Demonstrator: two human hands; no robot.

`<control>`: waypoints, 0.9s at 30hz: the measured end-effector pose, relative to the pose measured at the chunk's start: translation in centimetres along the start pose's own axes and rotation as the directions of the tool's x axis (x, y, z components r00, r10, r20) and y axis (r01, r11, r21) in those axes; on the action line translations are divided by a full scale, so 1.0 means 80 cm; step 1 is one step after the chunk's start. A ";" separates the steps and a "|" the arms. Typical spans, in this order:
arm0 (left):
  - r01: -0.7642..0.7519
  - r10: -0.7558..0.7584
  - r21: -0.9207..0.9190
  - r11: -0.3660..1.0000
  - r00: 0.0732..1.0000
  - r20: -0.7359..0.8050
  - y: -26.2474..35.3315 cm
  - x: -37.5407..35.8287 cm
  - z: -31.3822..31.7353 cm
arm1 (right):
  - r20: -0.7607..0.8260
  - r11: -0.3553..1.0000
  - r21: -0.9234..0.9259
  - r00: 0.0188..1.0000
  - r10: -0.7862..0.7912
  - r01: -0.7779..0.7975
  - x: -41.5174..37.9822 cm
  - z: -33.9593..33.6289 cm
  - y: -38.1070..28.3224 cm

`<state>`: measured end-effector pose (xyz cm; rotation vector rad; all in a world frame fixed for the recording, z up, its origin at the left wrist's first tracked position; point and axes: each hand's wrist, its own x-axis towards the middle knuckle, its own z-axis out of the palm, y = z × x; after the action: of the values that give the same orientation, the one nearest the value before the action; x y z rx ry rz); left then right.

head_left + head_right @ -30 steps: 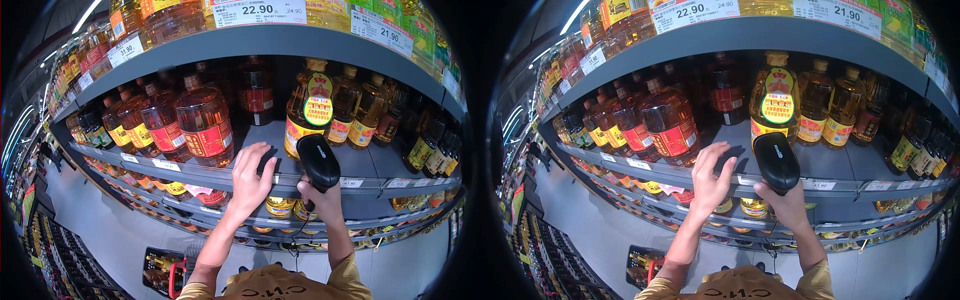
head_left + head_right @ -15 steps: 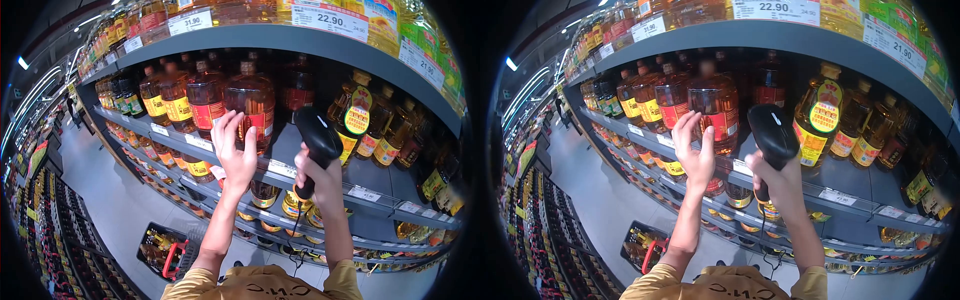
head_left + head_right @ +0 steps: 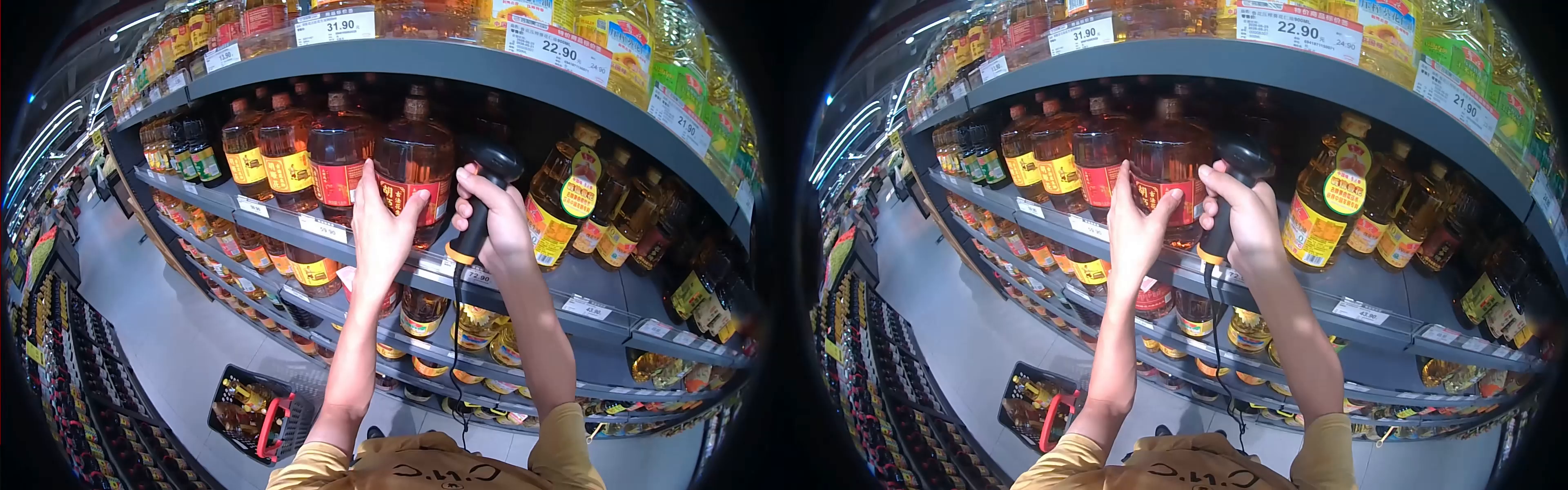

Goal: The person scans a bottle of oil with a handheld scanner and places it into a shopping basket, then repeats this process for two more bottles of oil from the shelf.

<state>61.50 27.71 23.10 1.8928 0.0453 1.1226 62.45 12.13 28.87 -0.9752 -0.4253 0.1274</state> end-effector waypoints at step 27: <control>-0.026 0.082 -0.155 0.988 0.927 0.367 -0.006 0.065 -0.014 | -0.080 0.998 0.056 0.996 -0.030 0.035 0.036 -0.029 0.014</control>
<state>63.92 31.05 26.49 1.9506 -0.2977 0.7615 66.13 11.82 27.71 -0.9132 -0.3631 0.0710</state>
